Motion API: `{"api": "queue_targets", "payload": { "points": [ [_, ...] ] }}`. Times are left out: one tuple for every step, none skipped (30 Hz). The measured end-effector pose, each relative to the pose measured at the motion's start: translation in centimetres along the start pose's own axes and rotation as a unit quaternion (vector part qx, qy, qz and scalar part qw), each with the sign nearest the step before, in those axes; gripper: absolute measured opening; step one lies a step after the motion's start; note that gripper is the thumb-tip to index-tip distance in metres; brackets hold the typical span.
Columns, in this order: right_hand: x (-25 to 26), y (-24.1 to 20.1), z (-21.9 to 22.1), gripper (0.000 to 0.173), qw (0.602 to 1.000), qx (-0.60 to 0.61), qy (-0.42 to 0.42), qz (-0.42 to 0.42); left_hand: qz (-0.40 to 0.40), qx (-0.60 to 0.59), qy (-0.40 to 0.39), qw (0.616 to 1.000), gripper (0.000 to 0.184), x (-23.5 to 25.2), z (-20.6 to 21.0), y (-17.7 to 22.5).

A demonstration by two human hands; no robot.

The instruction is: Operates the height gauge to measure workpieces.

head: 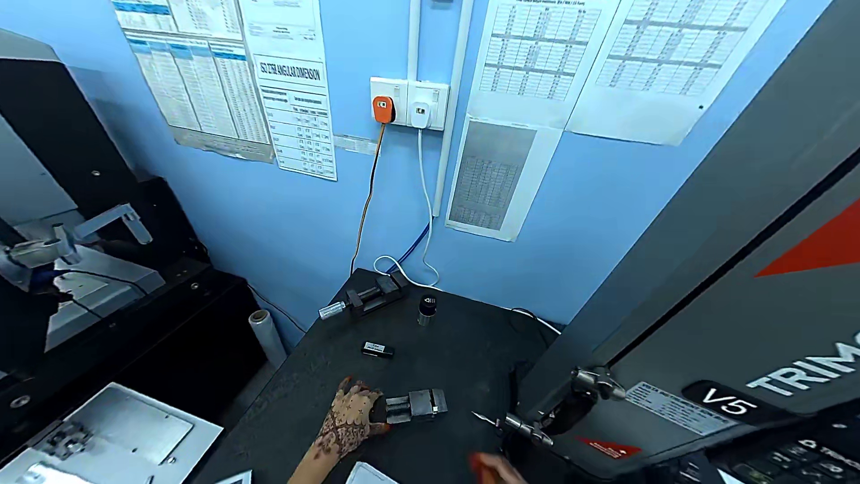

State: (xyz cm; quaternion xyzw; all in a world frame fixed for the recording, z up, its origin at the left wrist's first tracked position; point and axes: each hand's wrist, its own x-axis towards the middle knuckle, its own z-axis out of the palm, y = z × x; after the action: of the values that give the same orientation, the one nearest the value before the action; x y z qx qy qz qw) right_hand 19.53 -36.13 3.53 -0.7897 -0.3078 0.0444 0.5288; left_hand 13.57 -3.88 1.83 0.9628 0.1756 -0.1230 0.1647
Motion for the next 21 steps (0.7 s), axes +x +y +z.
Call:
{"api": "queue_targets", "payload": {
  "points": [
    [1.9,-0.2,1.0,0.025,1.000,-0.026,-0.002,-0.014,0.030,0.010,-0.009,0.999,0.071,0.5,-0.3,-0.6],
    [3.9,-0.1,2.0,0.026,0.998,-0.052,-0.012,-0.024,0.054,0.018,-0.011,0.998,0.071,0.8,-0.4,-1.1],
    [6.0,0.4,3.0,0.028,0.996,-0.080,-0.032,-0.030,0.074,0.023,-0.009,0.997,0.072,1.0,-0.4,-1.4],
    [7.9,1.2,3.9,0.032,0.992,-0.104,-0.066,-0.029,0.089,0.024,-0.003,0.996,0.073,1.2,-0.2,-1.8],
    [9.6,2.0,4.5,0.040,0.986,-0.122,-0.114,-0.014,0.103,0.022,0.005,0.994,0.074,1.4,0.2,-2.1],
    [11.1,2.4,4.9,0.050,0.977,-0.133,-0.169,0.011,0.117,0.018,0.021,0.993,0.075,1.5,0.6,-2.5],
    [12.2,2.6,5.2,0.060,0.963,-0.140,-0.227,0.041,0.136,0.014,0.049,0.989,0.073,1.5,1.2,-2.8],
    [13.2,2.4,5.4,0.067,0.946,-0.146,-0.281,0.068,0.161,0.014,0.088,0.983,0.070,1.5,1.7,-3.2],
    [14.1,2.3,5.6,0.069,0.931,-0.150,-0.323,0.084,0.197,0.022,0.147,0.969,0.064,1.7,2.2,-3.6],
    [14.8,2.3,5.8,0.068,0.920,-0.150,-0.351,0.087,0.236,0.034,0.212,0.948,0.059,2.0,2.6,-4.0],
    [15.1,2.3,6.0,0.066,0.915,-0.144,-0.367,0.086,0.272,0.052,0.271,0.922,0.055,2.5,3.0,-4.4],
    [15.3,2.1,6.0,0.065,0.909,-0.137,-0.383,0.089,0.298,0.068,0.310,0.900,0.053,2.9,3.5,-4.7],
    [15.1,1.8,6.1,0.067,0.905,-0.132,-0.394,0.092,0.315,0.080,0.331,0.886,0.053,3.1,3.9,-5.0],
    [14.8,1.7,6.2,0.068,0.905,-0.127,-0.395,0.094,0.326,0.087,0.337,0.879,0.052,3.2,4.1,-5.2],
    [14.3,1.7,6.4,0.071,0.910,-0.126,-0.385,0.093,0.336,0.090,0.334,0.876,0.052,3.2,4.1,-5.4],
    [13.8,1.7,6.6,0.073,0.917,-0.133,-0.365,0.088,0.343,0.087,0.325,0.877,0.053,3.2,3.9,-5.6],
    [13.2,1.9,6.7,0.075,0.924,-0.143,-0.345,0.084,0.347,0.082,0.306,0.883,0.057,3.0,3.6,-5.9],
    [12.5,1.9,6.9,0.076,0.927,-0.157,-0.331,0.081,0.346,0.073,0.283,0.892,0.063,2.6,3.3,-6.3],
    [12.0,1.9,7.0,0.076,0.928,-0.174,-0.322,0.076,0.338,0.058,0.257,0.903,0.067,2.0,3.1,-6.7],
    [11.4,1.7,7.2,0.076,0.928,-0.194,-0.312,0.067,0.326,0.037,0.236,0.915,0.068,1.3,2.9,-7.2],
    [10.8,1.5,7.3,0.073,0.928,-0.211,-0.302,0.057,0.308,0.012,0.216,0.927,0.066,0.6,2.7,-7.7]
  ]
}}
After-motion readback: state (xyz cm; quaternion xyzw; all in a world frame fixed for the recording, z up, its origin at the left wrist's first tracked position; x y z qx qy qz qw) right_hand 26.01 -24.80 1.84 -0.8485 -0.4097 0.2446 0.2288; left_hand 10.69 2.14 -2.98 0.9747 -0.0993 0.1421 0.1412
